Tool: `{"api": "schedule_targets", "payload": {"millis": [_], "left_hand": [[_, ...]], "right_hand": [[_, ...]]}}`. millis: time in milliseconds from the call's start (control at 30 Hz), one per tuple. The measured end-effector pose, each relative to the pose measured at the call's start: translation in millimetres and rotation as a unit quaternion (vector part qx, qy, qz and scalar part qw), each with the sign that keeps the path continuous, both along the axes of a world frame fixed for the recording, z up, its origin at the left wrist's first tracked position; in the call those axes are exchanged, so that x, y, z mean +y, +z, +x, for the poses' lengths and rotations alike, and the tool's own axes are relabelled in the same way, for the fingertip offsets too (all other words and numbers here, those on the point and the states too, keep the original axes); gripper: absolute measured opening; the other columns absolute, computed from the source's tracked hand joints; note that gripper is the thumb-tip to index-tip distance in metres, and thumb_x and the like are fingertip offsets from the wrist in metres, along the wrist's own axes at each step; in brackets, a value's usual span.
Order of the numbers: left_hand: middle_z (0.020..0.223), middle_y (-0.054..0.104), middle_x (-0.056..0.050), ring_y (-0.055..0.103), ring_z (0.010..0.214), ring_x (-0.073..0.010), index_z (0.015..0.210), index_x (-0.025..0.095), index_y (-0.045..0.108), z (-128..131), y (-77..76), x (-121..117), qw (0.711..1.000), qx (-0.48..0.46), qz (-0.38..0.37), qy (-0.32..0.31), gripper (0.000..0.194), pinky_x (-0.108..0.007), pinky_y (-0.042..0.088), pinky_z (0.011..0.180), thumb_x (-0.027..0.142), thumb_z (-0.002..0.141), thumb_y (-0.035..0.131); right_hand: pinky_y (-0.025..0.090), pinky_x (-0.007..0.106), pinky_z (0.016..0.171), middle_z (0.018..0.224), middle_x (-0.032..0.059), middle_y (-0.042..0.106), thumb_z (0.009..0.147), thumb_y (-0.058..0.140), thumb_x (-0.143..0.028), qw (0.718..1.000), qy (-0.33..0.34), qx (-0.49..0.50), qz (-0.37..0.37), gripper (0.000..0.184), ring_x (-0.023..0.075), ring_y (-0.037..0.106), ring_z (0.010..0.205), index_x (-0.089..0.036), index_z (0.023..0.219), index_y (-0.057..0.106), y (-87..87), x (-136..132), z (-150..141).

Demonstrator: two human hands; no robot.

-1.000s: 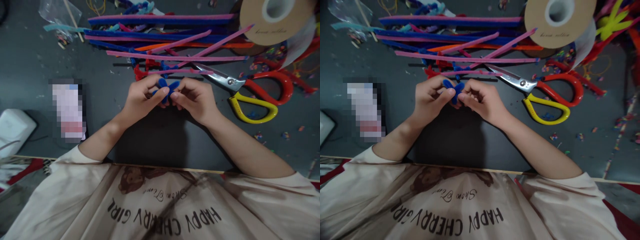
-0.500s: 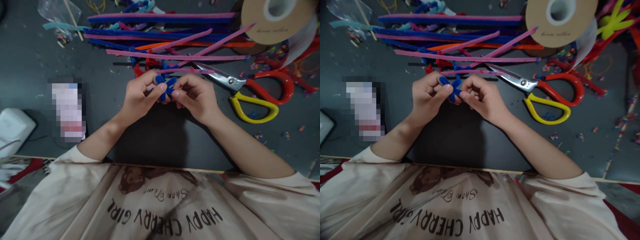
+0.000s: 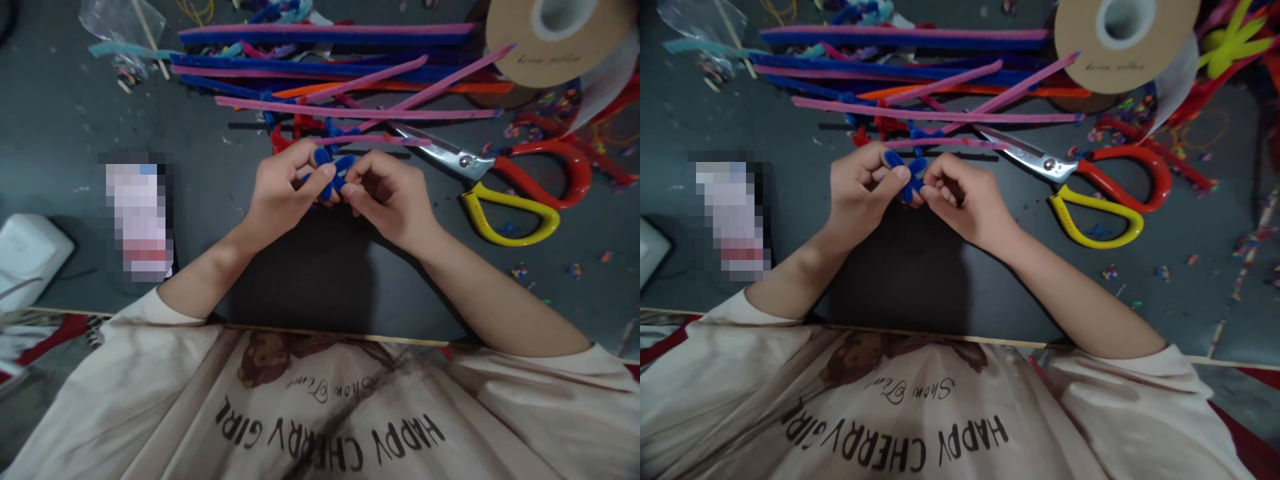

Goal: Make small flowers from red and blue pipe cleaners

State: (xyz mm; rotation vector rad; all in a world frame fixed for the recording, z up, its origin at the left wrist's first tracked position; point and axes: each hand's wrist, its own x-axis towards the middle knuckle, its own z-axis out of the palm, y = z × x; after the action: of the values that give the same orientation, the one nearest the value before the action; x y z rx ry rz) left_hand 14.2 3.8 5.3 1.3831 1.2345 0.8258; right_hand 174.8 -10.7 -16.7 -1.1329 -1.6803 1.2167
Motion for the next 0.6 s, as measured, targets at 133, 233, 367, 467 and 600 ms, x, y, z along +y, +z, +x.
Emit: {"api": "schedule_targets", "payload": {"millis": [133, 233, 367, 467, 600], "left_hand": [[0.056, 0.061, 0.005, 0.061, 0.051, -0.0046, 0.065, 0.017, 0.05, -1.5, -0.2, -0.5, 1.0, 0.008, 0.008, -0.018, 0.018, -0.016, 0.047, 0.053, 0.022, 0.081, 0.056], [0.057, 0.062, 0.004, 0.061, 0.053, -0.0052, 0.064, 0.017, 0.052, -2.5, -4.1, -0.6, 0.999, 0.006, 0.029, -0.043, 0.019, -0.016, 0.045, 0.053, 0.024, 0.08, 0.058], [0.065, 0.063, 0.004, 0.062, 0.059, -0.0057, 0.072, 0.017, 0.057, -4.8, -5.8, -0.3, 0.999, -0.016, 0.035, -0.028, 0.013, -0.016, 0.047, 0.056, 0.026, 0.082, 0.057], [0.069, 0.064, 0.004, 0.061, 0.059, -0.005, 0.087, 0.019, 0.061, -7.1, -5.7, 0.7, 0.996, -0.072, 0.037, -0.038, 0.013, -0.018, 0.048, 0.057, 0.028, 0.085, 0.052], [0.067, 0.064, 0.004, 0.06, 0.056, -0.0044, 0.083, 0.018, 0.061, -6.1, -4.4, 1.3, 0.996, -0.076, 0.018, -0.037, 0.008, -0.017, 0.048, 0.056, 0.023, 0.083, 0.055]], "right_hand": [[0.035, 0.021, 0.045, 0.062, -0.005, 0.048, 0.088, 0.051, -0.042, 0.997, -0.033, 0.062, -0.026, 0.024, 0.0041, 0.046, 0.047, -0.021, 0.078, 0.049, -0.4, 1.3, -0.3], [0.036, 0.02, 0.044, 0.062, -0.0051, 0.049, 0.086, 0.053, -0.046, 0.995, -0.04, 0.079, -0.035, 0.026, 0.0041, 0.046, 0.046, -0.022, 0.078, 0.05, -0.7, 2.2, -0.2], [0.036, 0.02, 0.042, 0.061, -0.0052, 0.052, 0.085, 0.055, -0.045, 0.995, -0.036, 0.08, -0.04, 0.027, 0.0035, 0.046, 0.045, -0.021, 0.074, 0.049, -0.2, 2.9, 0.6], [0.036, 0.019, 0.041, 0.06, -0.0057, 0.053, 0.085, 0.055, -0.044, 0.994, -0.051, 0.092, -0.043, 0.027, 0.0031, 0.047, 0.044, -0.021, 0.073, 0.05, 0.3, 3.6, 0.4], [0.036, 0.018, 0.041, 0.061, -0.0065, 0.053, 0.084, 0.056, -0.045, 0.991, -0.065, 0.109, -0.049, 0.027, 0.0024, 0.047, 0.043, -0.021, 0.074, 0.05, -0.1, 4.4, -0.5]]}}
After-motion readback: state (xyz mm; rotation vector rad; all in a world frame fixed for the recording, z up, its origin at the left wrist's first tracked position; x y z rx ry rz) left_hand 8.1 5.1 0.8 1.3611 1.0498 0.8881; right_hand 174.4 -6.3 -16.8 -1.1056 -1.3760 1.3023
